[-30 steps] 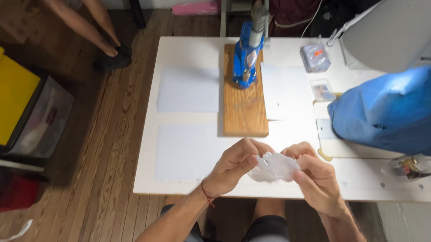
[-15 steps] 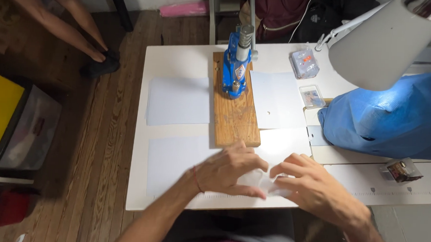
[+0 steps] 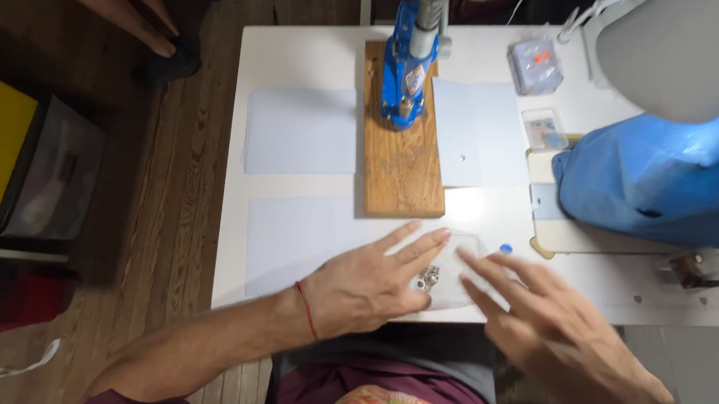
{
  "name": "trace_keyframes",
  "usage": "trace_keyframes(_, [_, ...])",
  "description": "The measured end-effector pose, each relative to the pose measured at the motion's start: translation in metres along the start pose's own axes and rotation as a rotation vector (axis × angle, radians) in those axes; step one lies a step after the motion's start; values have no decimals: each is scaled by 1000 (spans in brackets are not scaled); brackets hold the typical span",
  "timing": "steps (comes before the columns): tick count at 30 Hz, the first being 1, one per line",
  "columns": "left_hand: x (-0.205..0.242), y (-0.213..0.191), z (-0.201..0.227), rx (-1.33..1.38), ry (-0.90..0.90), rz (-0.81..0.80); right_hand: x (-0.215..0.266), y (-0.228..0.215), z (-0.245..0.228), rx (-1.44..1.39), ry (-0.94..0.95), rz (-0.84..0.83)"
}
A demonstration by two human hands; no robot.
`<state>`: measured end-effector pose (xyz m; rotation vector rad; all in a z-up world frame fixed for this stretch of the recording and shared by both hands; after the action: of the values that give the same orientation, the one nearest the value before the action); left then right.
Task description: Using a manual hand press to punch holes and set metal eyelets into paper sheets, followed by folding and marking.
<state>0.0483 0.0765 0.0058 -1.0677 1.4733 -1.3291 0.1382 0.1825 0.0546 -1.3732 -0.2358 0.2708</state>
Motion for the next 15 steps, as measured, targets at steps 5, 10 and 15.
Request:
trace_keyframes(5, [17, 1, 28, -14, -30, 126, -6, 40, -46, -492, -262, -77])
trace_keyframes(10, [28, -12, 35, -76, 19, 155, -18, 133, -53, -496, -186, -304])
trace_keyframes(15, [33, -7, 27, 3, 27, 353, -31, 174, -53, -236, -190, -248])
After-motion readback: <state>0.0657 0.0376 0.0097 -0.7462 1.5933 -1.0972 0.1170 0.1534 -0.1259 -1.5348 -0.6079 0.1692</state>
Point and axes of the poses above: each hand's wrist, its own x-axis away from the middle knuckle, its own y-axis out of the palm, z = x × y, the point moved 9 cm from there along -x, towards the middle knuckle, and after that the axes turned 5 degrees about -z, right-handed, at the moved point
